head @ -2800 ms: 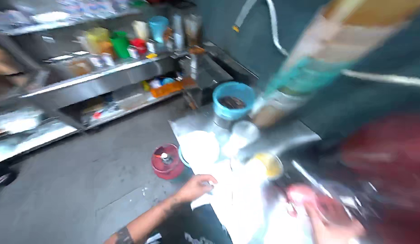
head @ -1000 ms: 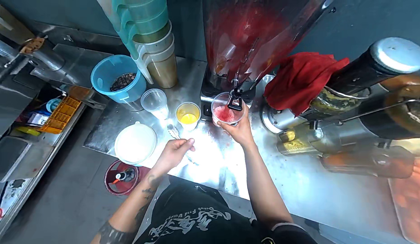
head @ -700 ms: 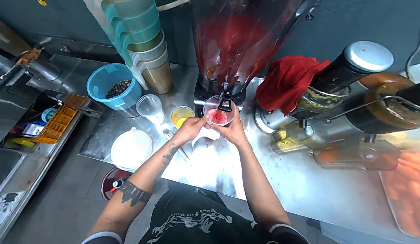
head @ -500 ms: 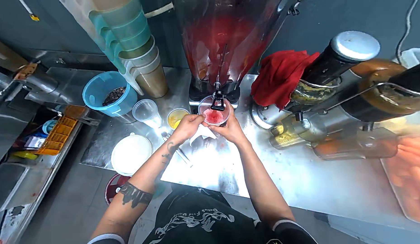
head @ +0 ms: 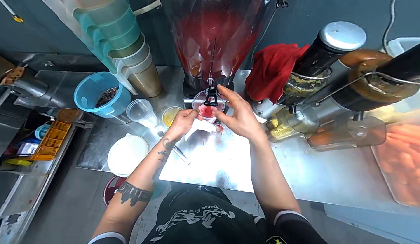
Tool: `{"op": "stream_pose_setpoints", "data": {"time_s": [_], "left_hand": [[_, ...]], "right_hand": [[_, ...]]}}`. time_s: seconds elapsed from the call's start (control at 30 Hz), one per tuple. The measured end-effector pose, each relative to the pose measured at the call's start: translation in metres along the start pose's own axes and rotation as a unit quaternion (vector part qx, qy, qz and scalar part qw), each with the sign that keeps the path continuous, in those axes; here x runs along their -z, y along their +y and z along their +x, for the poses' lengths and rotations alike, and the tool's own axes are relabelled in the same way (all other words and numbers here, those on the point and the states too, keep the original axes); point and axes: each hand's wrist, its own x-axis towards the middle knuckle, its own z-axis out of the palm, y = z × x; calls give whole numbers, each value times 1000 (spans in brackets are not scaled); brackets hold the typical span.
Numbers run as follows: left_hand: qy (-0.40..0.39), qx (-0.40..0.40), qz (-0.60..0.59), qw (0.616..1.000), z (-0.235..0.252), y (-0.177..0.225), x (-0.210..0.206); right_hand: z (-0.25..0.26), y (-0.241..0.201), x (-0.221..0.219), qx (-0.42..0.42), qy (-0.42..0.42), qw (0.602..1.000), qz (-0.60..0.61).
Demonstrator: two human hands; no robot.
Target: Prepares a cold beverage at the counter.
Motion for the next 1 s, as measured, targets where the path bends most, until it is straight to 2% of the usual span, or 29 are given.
{"op": "stream_pose_setpoints", "data": {"time_s": [0.33,0.5,1.0], "left_hand": [[-11,38,-51,998,-3,3,3],[3,12,-3,1000,-1,0,4],[3,1,-2,1000,-1,-1,4]], "right_hand": [[8,3,-10,-17,41,999,-8],[9,2,-10,-25,38,999,-7],[9,0,-8,-43,24,999,6]]}}
